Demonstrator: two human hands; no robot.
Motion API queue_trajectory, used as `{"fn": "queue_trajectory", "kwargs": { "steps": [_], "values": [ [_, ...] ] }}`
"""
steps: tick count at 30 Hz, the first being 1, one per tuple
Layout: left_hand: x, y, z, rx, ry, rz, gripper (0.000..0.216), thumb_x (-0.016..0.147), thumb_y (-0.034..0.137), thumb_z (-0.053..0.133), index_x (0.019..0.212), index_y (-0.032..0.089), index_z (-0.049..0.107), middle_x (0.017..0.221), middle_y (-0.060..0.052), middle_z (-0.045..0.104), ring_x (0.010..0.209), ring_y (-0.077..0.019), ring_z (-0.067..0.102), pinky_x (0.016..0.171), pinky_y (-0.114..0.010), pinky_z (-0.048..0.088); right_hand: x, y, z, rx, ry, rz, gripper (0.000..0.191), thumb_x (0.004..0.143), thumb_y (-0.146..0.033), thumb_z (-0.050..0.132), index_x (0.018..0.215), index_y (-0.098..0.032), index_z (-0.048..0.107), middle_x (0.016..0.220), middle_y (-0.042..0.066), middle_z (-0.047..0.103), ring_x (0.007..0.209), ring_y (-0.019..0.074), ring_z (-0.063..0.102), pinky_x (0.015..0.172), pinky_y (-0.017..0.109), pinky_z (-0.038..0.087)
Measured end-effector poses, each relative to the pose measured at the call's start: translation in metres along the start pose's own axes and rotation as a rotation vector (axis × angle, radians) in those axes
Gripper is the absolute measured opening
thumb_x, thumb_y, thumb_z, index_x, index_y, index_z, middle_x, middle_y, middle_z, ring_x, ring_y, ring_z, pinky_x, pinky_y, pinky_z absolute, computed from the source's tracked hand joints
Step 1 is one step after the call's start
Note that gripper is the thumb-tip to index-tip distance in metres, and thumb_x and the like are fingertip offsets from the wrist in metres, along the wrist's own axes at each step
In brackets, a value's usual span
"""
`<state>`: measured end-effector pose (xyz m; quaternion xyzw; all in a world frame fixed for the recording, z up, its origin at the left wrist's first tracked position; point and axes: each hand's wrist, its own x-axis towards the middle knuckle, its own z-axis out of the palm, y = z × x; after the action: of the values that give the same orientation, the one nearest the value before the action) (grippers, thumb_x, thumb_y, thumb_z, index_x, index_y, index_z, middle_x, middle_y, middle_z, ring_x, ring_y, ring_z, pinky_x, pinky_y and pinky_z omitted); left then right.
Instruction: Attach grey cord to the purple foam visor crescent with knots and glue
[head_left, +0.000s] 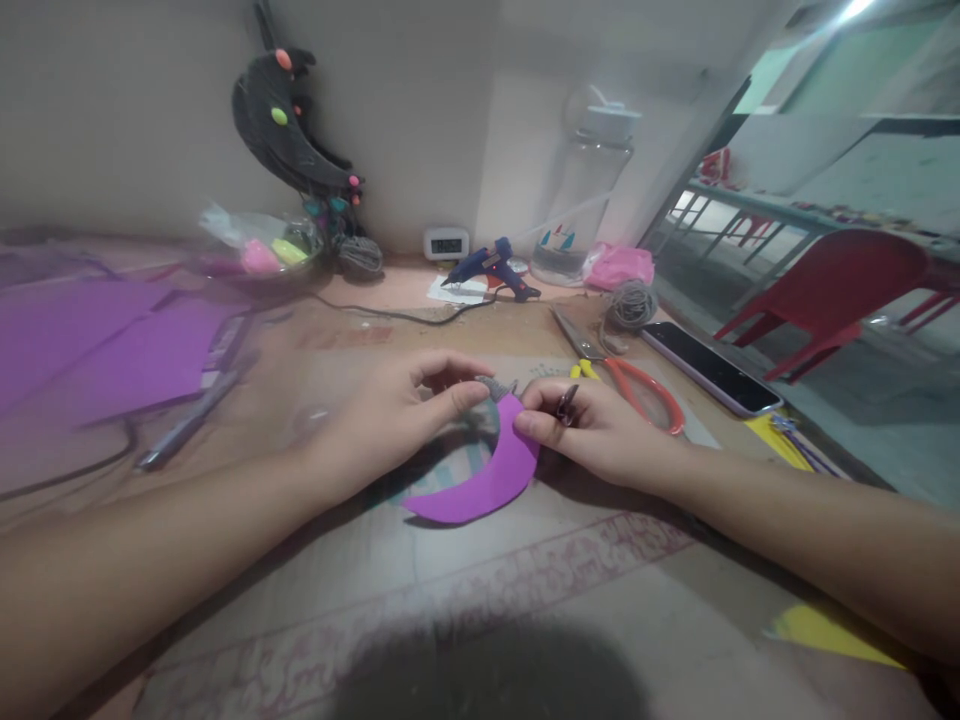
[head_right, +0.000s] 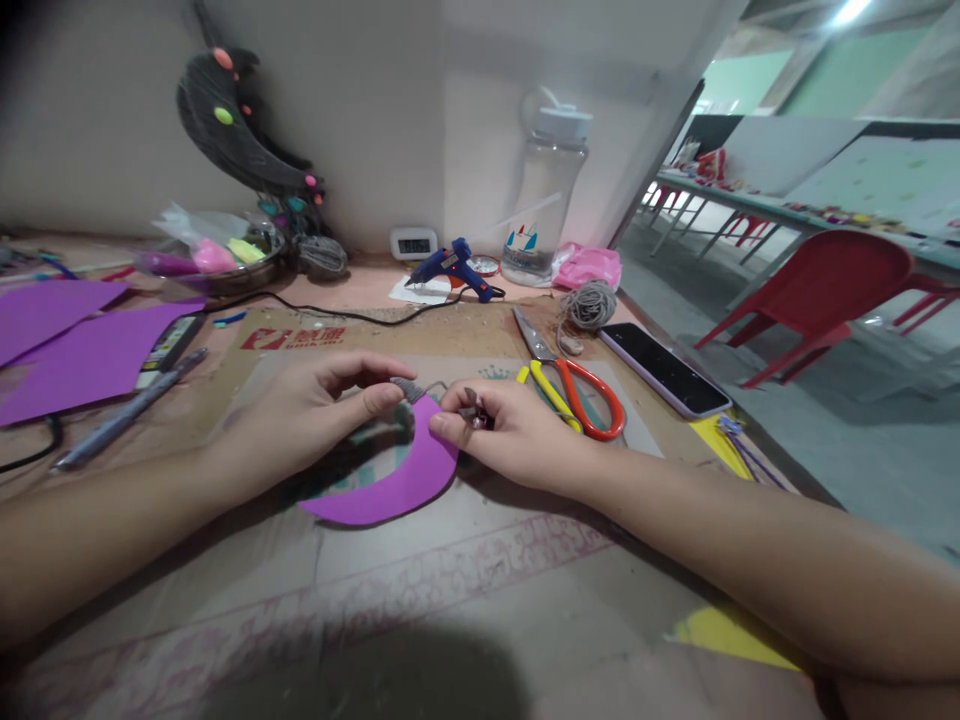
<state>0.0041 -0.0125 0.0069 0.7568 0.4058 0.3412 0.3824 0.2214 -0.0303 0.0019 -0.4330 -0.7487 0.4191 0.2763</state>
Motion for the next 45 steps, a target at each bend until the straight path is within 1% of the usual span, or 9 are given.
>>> {"fn": "queue_trajectory", "kwargs": {
  "steps": [4,9,13,19,25,29,32,37,45],
  "values": [
    [0.000,0.000,0.000,-0.017,-0.022,-0.014,0.026,0.086,0.044,0.059,0.093,0.020,0.068,0.090,-0.002,0.072,0.081,-0.0157,0.065,0.070,-0.025,0.051,0.001,0.000,0.000,-0.170,0.032,-0.120,0.022,0.089,-0.034,0.055,0.076,-0.016,0.057,0.070,-0.001,0.057,0.064,0.0092,0.051,0.060,0.022,0.040],
    [-0.001,0.001,0.001,0.025,0.002,0.008,0.028,0.083,0.042,0.062,0.102,0.022,0.067,0.090,-0.001,0.071,0.080,-0.0150,0.064,0.070,-0.024,0.050,0.001,-0.001,0.000,-0.293,0.031,-0.153,0.023,0.090,-0.033,0.053,0.076,-0.016,0.059,0.071,-0.001,0.058,0.064,0.0091,0.051,0.059,0.021,0.039],
    [-0.001,0.004,0.000,0.045,0.007,0.028,0.021,0.085,0.039,0.059,0.088,0.020,0.068,0.085,-0.001,0.071,0.080,-0.0154,0.063,0.071,-0.025,0.049,-0.001,-0.002,0.000,-0.343,0.024,-0.178,0.023,0.090,-0.033,0.053,0.075,-0.016,0.058,0.068,-0.002,0.058,0.063,0.0085,0.050,0.058,0.020,0.038],
    [-0.002,0.003,-0.001,0.034,-0.033,0.000,0.022,0.088,0.033,0.052,0.075,0.017,0.062,0.072,0.001,0.064,0.068,-0.0132,0.058,0.061,-0.023,0.045,-0.002,-0.004,0.002,-0.391,0.012,-0.211,0.022,0.089,-0.031,0.055,0.074,-0.015,0.059,0.067,-0.002,0.059,0.060,0.0071,0.050,0.057,0.018,0.037],
    [-0.003,-0.003,-0.001,-0.068,-0.030,0.009,0.029,0.094,0.037,0.045,0.084,0.019,0.066,0.080,-0.001,0.066,0.079,-0.0152,0.061,0.070,-0.025,0.047,-0.001,-0.003,0.001,-0.376,0.028,-0.201,0.021,0.090,-0.030,0.054,0.076,-0.015,0.060,0.069,-0.001,0.060,0.063,0.0079,0.051,0.059,0.019,0.038],
    [-0.002,-0.005,0.002,-0.124,-0.022,-0.002,0.026,0.090,0.042,0.053,0.102,0.021,0.065,0.092,-0.002,0.069,0.085,-0.0160,0.064,0.074,-0.026,0.049,0.000,-0.001,0.000,-0.294,0.051,-0.140,0.021,0.089,-0.032,0.054,0.076,-0.016,0.059,0.069,-0.002,0.058,0.064,0.0089,0.051,0.060,0.021,0.039],
    [-0.002,-0.006,0.004,-0.121,-0.009,0.027,0.028,0.088,0.039,0.058,0.111,0.023,0.062,0.099,-0.003,0.069,0.087,-0.0164,0.065,0.075,-0.027,0.050,0.001,0.000,-0.001,-0.143,0.045,-0.070,0.024,0.089,-0.035,0.055,0.074,-0.016,0.056,0.068,-0.002,0.055,0.062,0.0089,0.051,0.058,0.022,0.039],
    [-0.001,-0.006,0.004,-0.057,0.011,0.078,0.023,0.089,0.037,0.056,0.105,0.023,0.066,0.097,-0.004,0.071,0.087,-0.0174,0.064,0.079,-0.030,0.051,0.000,0.000,0.001,-0.007,0.016,-0.004,0.027,0.089,-0.039,0.055,0.074,-0.017,0.054,0.062,-0.003,0.052,0.055,0.0088,0.049,0.055,0.022,0.039],
    [-0.002,0.000,0.002,-0.015,0.004,0.070,0.019,0.089,0.036,0.056,0.098,0.021,0.065,0.090,-0.001,0.070,0.081,-0.0149,0.064,0.075,-0.027,0.051,0.001,-0.001,-0.002,-0.149,-0.014,-0.076,0.030,0.090,-0.042,0.053,0.076,-0.016,0.058,0.068,0.000,0.059,0.062,0.0099,0.054,0.060,0.023,0.041]
  ]
}}
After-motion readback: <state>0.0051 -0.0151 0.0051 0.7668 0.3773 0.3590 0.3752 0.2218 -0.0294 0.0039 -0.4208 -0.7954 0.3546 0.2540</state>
